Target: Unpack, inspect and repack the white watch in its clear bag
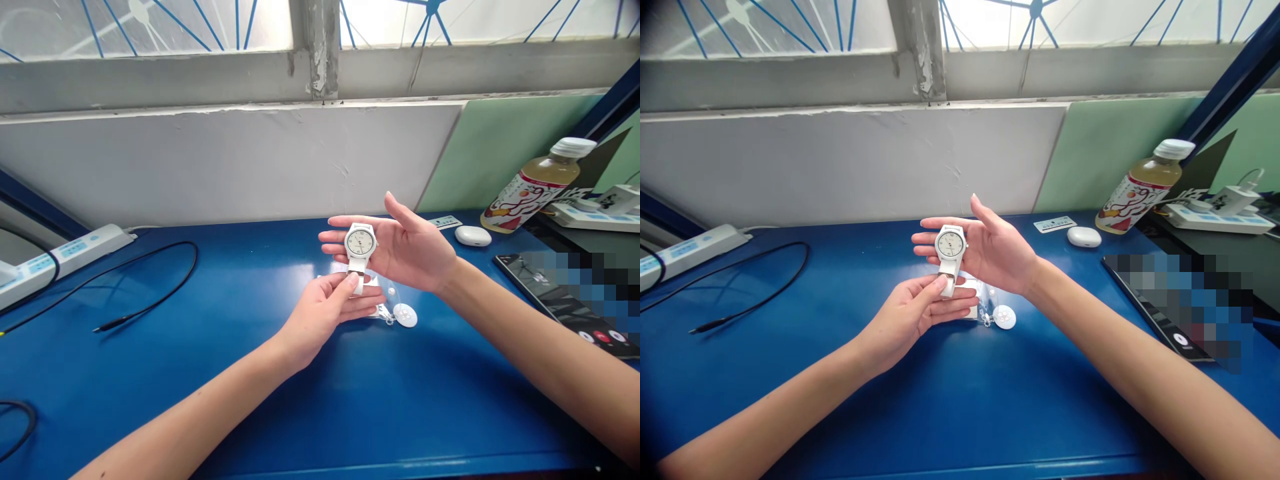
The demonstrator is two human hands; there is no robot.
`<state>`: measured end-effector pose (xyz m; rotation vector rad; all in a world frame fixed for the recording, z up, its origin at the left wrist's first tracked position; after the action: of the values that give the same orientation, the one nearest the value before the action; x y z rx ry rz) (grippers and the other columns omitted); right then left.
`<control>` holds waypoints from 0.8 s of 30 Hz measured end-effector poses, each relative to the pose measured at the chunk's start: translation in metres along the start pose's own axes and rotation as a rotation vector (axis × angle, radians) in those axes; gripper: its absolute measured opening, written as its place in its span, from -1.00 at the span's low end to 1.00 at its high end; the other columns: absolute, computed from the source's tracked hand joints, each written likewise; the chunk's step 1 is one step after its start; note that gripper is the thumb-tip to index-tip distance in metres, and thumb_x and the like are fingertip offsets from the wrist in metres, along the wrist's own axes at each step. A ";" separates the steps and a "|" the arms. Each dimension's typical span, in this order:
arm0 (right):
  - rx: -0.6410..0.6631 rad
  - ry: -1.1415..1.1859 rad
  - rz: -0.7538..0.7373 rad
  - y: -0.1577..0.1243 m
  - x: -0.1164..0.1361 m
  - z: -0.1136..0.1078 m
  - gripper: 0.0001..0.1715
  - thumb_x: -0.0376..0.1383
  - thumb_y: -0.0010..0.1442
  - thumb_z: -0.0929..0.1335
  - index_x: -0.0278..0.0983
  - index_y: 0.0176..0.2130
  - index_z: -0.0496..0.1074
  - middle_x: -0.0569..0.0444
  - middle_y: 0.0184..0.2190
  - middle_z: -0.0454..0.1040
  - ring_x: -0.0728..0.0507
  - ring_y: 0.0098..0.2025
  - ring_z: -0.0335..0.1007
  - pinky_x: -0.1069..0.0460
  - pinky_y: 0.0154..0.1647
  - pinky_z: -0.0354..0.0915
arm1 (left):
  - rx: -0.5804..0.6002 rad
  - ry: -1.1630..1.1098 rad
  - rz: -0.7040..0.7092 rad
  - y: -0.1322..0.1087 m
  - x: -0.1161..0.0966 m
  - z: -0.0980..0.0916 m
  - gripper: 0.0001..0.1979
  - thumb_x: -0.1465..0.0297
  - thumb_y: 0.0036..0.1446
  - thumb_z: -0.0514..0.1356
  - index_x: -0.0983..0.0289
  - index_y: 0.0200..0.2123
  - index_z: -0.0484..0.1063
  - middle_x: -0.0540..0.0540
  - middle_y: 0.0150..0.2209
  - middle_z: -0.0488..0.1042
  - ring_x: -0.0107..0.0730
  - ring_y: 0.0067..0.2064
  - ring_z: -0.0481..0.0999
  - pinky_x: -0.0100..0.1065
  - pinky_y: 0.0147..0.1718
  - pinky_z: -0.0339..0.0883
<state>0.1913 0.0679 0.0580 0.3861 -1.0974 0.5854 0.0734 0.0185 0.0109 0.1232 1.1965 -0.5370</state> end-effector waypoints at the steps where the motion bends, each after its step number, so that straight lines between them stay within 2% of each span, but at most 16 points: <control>1: 0.004 -0.004 0.002 0.000 0.000 0.001 -0.28 0.17 0.34 0.11 -0.25 0.03 0.49 -0.09 0.13 0.51 -0.30 0.18 0.40 -0.23 0.22 0.27 | -0.002 0.008 0.007 0.000 0.000 0.000 -0.65 0.21 0.30 0.22 0.41 -0.07 0.45 0.34 -0.08 0.61 -0.01 0.00 0.62 -0.08 0.06 0.42; 5: 0.021 -0.035 0.010 0.000 0.002 0.005 -0.35 0.08 0.40 0.09 -0.24 0.07 0.47 -0.06 0.14 0.50 -0.27 0.18 0.40 -0.20 0.21 0.29 | 0.015 0.052 0.060 -0.001 -0.004 0.004 -0.60 0.14 0.27 0.22 0.40 -0.07 0.47 0.33 -0.08 0.61 0.01 0.02 0.61 -0.08 0.05 0.42; 7: 0.000 -0.128 -0.031 -0.002 0.007 0.006 -0.43 0.03 0.40 0.13 -0.23 0.07 0.47 -0.06 0.11 0.52 -0.27 0.15 0.43 -0.19 0.17 0.32 | 0.006 0.119 0.115 -0.003 -0.010 0.002 -0.59 0.14 0.28 0.20 0.39 -0.06 0.47 0.31 -0.09 0.61 0.01 0.00 0.61 -0.08 0.03 0.43; 9: -0.055 -0.310 -0.132 -0.008 0.015 0.007 -0.52 -0.02 0.39 0.20 -0.20 0.05 0.49 -0.04 0.08 0.53 -0.26 0.13 0.43 -0.17 0.14 0.34 | -0.049 0.305 0.226 -0.006 -0.018 -0.004 -0.64 0.16 0.31 0.16 0.34 -0.03 0.48 0.25 -0.09 0.61 -0.03 -0.01 0.61 -0.12 0.00 0.43; 12: -0.193 -0.672 -0.294 -0.026 0.027 0.007 -0.63 -0.06 0.38 0.27 -0.15 -0.01 0.54 0.01 0.04 0.55 -0.23 0.06 0.46 -0.11 0.06 0.37 | -0.168 0.801 0.500 -0.014 -0.034 -0.011 -0.72 0.26 0.36 0.09 0.25 -0.01 0.49 0.18 -0.12 0.62 -0.11 -0.08 0.61 -0.17 -0.03 0.42; 14: -0.309 -0.848 -0.329 -0.042 0.026 0.003 -0.65 -0.05 0.34 0.31 -0.14 -0.04 0.56 0.03 -0.15 0.61 -0.17 -0.20 0.52 -0.05 -0.20 0.43 | -0.199 1.071 0.653 -0.017 -0.037 -0.012 -0.71 0.33 0.35 0.07 0.26 0.03 0.47 0.21 -0.05 0.59 -0.08 -0.02 0.58 -0.14 0.02 0.38; 16: -0.358 -0.888 -0.266 -0.055 0.014 -0.004 -0.59 -0.02 0.35 0.29 -0.16 0.01 0.54 0.08 -0.47 0.56 -0.10 -0.48 0.43 -0.01 -0.47 0.36 | -0.189 1.263 0.719 -0.017 -0.034 -0.011 -0.69 0.36 0.35 0.05 0.29 0.07 0.46 0.27 0.01 0.56 -0.02 0.05 0.55 -0.09 0.08 0.35; 17: -0.369 -0.863 -0.232 -0.060 0.007 -0.008 -0.58 -0.02 0.35 0.28 -0.17 0.01 0.54 0.10 -0.52 0.53 -0.10 -0.52 0.40 0.01 -0.53 0.33 | -0.176 1.332 0.734 -0.016 -0.031 -0.009 -0.67 0.37 0.36 0.03 0.32 0.08 0.45 0.30 0.03 0.55 0.01 0.07 0.54 -0.07 0.09 0.34; 21: -0.406 -0.725 -0.204 -0.070 -0.014 -0.022 -0.64 -0.06 0.24 0.41 -0.17 -0.04 0.56 0.05 -0.31 0.62 -0.09 -0.47 0.47 -0.01 -0.44 0.44 | -0.127 1.469 0.782 -0.010 -0.019 -0.002 -0.65 0.41 0.39 -0.02 0.35 0.11 0.43 0.33 0.05 0.54 0.03 0.12 0.51 -0.01 0.13 0.33; 24: -0.410 -0.760 -0.262 -0.072 -0.016 -0.025 -0.63 -0.11 0.16 0.48 -0.14 -0.04 0.58 0.01 -0.16 0.62 -0.18 -0.27 0.56 -0.05 -0.31 0.50 | -0.101 1.463 0.813 -0.008 -0.015 0.001 -0.66 0.41 0.41 -0.03 0.28 0.11 0.42 0.26 0.08 0.53 -0.03 0.18 0.47 -0.02 0.17 0.30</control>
<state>0.2488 0.0213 0.0327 0.3918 -1.8164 -0.0527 0.0668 0.0156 0.0267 0.9886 2.3703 0.4882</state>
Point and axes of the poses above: each hand's wrist, its own y-axis towards the middle knuckle, its own z-axis out of the palm, x = y × z, the point moved 5 cm from there along y, towards the middle knuckle
